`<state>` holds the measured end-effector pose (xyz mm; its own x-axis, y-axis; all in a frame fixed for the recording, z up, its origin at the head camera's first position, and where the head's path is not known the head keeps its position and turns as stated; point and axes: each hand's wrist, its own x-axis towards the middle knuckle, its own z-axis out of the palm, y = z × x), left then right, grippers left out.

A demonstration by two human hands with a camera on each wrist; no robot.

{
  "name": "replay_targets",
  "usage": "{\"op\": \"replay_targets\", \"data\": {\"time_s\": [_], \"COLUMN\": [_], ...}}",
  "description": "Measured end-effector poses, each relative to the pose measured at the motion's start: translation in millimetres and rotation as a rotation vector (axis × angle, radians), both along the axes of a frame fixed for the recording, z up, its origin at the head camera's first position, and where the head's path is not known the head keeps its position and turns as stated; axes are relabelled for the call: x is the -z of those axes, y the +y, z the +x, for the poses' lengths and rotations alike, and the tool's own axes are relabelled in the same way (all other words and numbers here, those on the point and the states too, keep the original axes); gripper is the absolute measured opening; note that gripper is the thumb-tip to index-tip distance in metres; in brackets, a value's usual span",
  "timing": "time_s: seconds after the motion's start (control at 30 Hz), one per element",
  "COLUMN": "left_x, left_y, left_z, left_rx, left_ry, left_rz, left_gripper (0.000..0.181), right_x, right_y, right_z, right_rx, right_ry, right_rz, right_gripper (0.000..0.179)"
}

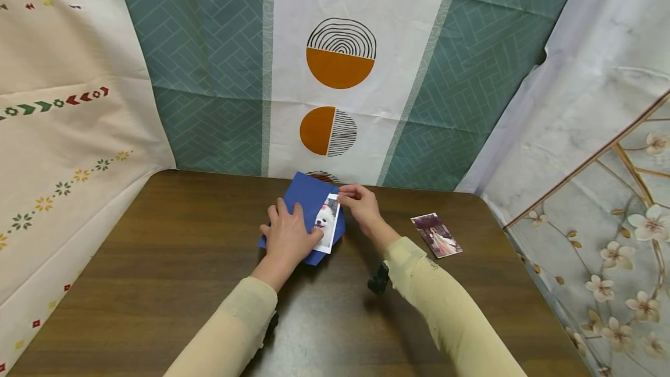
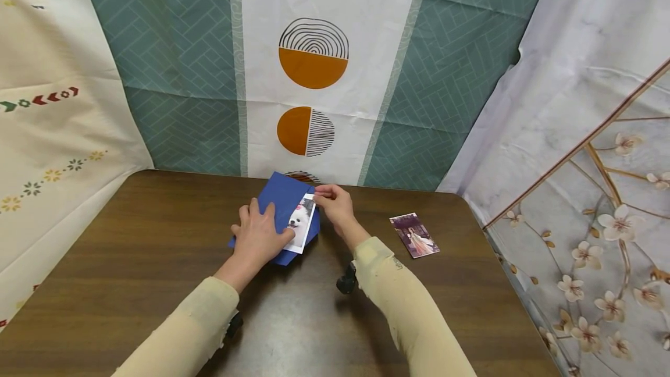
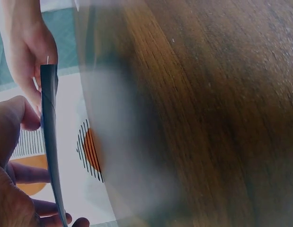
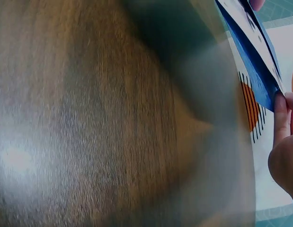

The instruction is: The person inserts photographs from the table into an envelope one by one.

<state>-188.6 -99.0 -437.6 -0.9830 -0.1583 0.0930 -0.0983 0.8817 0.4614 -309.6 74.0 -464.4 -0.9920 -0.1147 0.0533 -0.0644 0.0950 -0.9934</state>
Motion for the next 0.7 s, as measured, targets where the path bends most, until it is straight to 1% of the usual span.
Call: {"op": "replay_targets", "data": {"time_s": [0.13, 0.27, 0.5, 0.57, 0.7], "left_x": [-0.1, -0.6, -1.3, -1.4, -1.2], "left_y": [-1.0, -2.6, -5.7, -6.6, -7.7], "left_z": [0.0, -0.3, -1.1, -1.3, -1.4], "left_rx": [-0.002, -0.007, -0.017, -0.020, -0.025], "left_ry": [0.009, 0.004, 0.005, 0.003, 0.002], "left_rz": [0.003, 0.007, 0.009, 0.010, 0.014], "left_gripper": [0.081, 0.081, 0.080, 0.080, 0.081], "right_x": [2.2, 2.8, 2.5, 1.8, -0.9], "right_y": [-5, -6, 5, 10, 15], "right_z": [0.0, 1.0, 2.5, 3.5, 6.1], "right_rx": [0.031, 0.021, -0.071, -0.100, -0.176], "right_ry": [0.008, 0.005, -0.053, -0.068, -0.100], "right_rz": [-0.017, -0.027, -0.130, -0.129, -0.093], "right_gripper": [0.024, 0.024, 0.027, 0.027, 0.027]}}
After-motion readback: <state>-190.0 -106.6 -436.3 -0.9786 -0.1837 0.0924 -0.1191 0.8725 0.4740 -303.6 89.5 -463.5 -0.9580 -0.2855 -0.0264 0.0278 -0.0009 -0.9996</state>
